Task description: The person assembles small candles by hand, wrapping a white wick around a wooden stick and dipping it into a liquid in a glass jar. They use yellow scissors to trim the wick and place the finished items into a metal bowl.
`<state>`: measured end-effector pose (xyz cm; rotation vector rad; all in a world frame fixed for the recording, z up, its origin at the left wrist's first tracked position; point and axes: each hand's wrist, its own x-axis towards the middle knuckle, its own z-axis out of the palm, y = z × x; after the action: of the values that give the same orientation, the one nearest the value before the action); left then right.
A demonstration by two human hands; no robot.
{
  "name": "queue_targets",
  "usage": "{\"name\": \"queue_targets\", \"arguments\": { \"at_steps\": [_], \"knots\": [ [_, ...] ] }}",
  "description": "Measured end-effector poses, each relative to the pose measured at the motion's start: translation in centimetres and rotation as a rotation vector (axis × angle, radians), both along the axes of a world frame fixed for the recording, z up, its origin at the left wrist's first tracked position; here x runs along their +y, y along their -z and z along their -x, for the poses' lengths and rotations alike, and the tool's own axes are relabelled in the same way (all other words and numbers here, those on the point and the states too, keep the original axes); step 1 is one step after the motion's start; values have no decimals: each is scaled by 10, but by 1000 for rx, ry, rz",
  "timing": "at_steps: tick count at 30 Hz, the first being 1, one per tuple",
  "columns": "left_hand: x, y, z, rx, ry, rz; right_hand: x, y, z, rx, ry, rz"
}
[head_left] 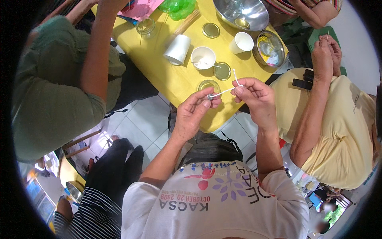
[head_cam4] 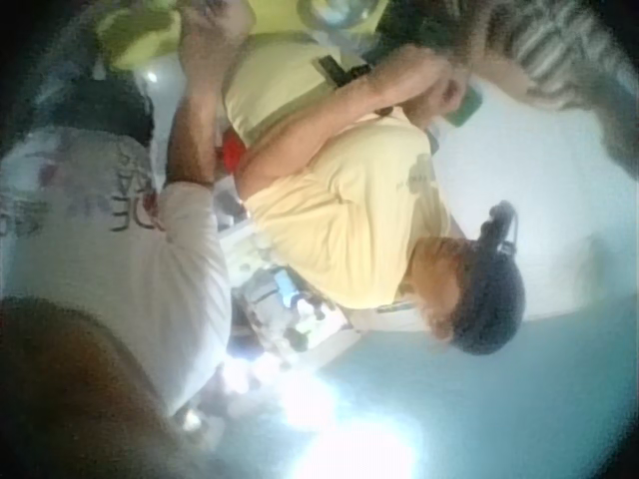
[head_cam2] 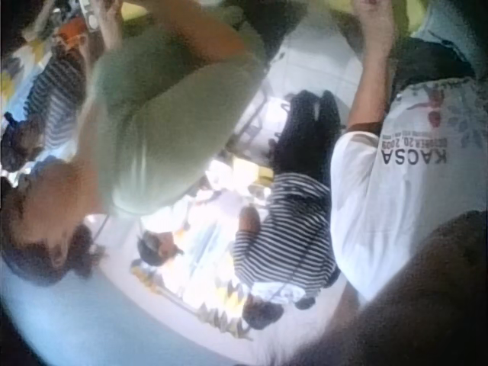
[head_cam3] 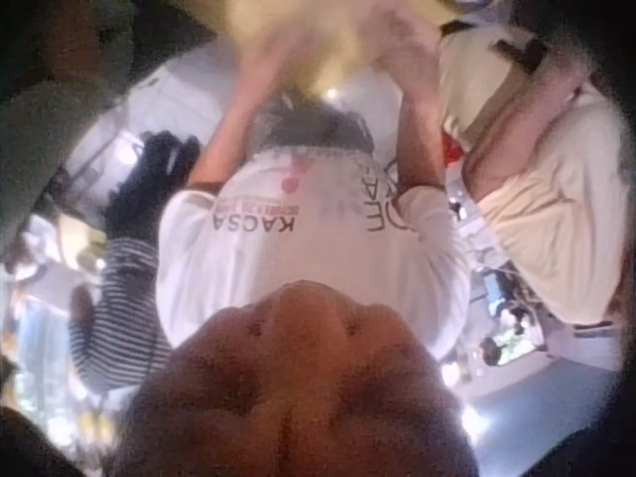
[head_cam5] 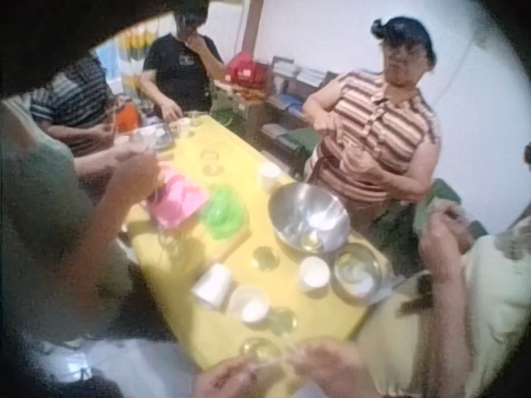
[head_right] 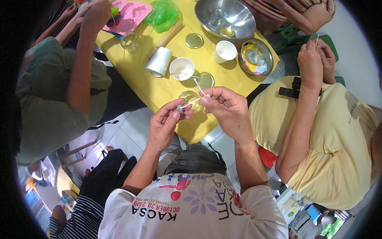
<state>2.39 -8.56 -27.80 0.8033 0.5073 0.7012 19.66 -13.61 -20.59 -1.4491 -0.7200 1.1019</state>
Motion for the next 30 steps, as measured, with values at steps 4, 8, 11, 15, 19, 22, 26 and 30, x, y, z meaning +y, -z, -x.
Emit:
{"name": "queue_targets", "arguments": {
  "at_steps": [4,8,11,15,19,22,26,30],
  "knots": [
    [0,-16,-1,-25,-12,5,1,-10,0,-8,12,-44],
    [3,-30,-2,-69,23,72,0,-22,0,-1,17,-106],
    [3,-39,-2,-136,64,158,-1,-34,1,0,19,-140],
    [3,-48,-4,-217,118,229,-3,-51,3,-75,23,-175],
    [2,-60,-7,-234,142,245,-4,-64,2,-178,12,-210],
    [1,-66,-10,-249,136,254,-5,-70,-1,-244,28,-238],
    [3,-76,-11,-315,185,285,-6,-76,-6,-244,26,-276],
    [3,-85,-12,-328,187,251,-5,-79,-11,-262,40,-296]
  ]
}}
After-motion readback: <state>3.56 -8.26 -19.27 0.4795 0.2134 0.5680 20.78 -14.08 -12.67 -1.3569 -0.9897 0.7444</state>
